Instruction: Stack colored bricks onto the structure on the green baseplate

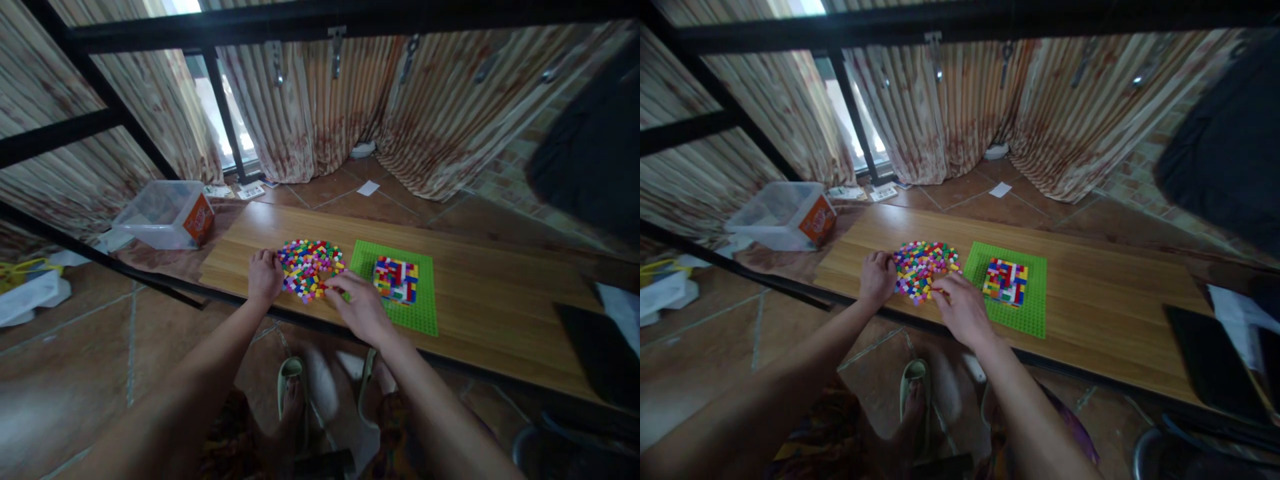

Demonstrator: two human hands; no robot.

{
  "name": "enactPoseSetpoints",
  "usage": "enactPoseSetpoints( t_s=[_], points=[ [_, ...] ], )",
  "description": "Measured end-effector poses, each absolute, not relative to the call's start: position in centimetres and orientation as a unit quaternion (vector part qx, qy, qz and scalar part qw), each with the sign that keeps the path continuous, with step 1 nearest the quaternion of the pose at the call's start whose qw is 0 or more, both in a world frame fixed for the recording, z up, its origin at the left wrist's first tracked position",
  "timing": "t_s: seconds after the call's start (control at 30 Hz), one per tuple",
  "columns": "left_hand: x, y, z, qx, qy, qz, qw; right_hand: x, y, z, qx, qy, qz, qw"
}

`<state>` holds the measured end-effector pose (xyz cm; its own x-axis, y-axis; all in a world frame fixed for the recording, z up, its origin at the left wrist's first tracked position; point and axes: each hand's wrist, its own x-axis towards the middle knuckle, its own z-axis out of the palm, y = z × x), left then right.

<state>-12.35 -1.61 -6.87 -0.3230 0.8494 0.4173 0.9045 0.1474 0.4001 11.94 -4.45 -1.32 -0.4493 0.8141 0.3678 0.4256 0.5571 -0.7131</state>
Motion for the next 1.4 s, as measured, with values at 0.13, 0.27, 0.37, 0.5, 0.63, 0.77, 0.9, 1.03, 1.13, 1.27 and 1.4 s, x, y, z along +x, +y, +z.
enactPoseSetpoints(
  t_s=[0.13,0.27,0.37,0.5,0.63,0.77,0.9,1.03,1.13,1.27,1.4],
  points=[
    [-12.3,-1.7,-6.9,-0.588,-0.751,-0.296,0.050,9.0,-5.4,-3.0,-0.365,-0.865,0.236,0.252],
    [-12.2,-1.8,-6.9,-0.585,-0.752,-0.299,0.049,7.7,-5.2,-3.8,-0.400,-0.878,0.176,0.198],
    [-12.1,-1.9,-6.8,-0.586,-0.753,-0.296,0.044,7.4,-5.0,-3.8,-0.427,-0.871,0.152,0.188],
    [-12.1,-1.9,-6.7,-0.582,-0.756,-0.296,0.035,7.7,-4.3,-3.7,-0.442,-0.867,0.128,0.192],
    [-12.0,-2.0,-6.5,-0.582,-0.756,-0.297,0.034,8.3,-3.2,-3.7,-0.467,-0.849,0.121,0.214],
    [-12.0,-2.0,-6.4,-0.581,-0.759,-0.293,0.034,8.9,-2.2,-3.7,-0.496,-0.813,0.164,0.256],
    [-12.0,-2.0,-6.4,-0.581,-0.758,-0.294,0.036,9.4,-1.6,-3.3,-0.523,-0.746,0.249,0.328],
    [-12.1,-1.9,-6.6,-0.583,-0.756,-0.296,0.043,9.7,-1.2,-3.0,-0.511,-0.704,0.317,0.378],
    [-12.3,-1.9,-6.7,-0.587,-0.753,-0.295,0.046,9.7,-1.1,-3.1,-0.508,-0.669,0.387,0.381],
    [-12.4,-1.8,-6.7,-0.584,-0.754,-0.298,0.044,9.6,-1.1,-3.4,-0.473,-0.628,0.456,0.417],
    [-12.3,-1.7,-6.7,-0.581,-0.756,-0.300,0.039,9.6,-1.1,-3.2,-0.463,-0.609,0.478,0.432]
  ],
)
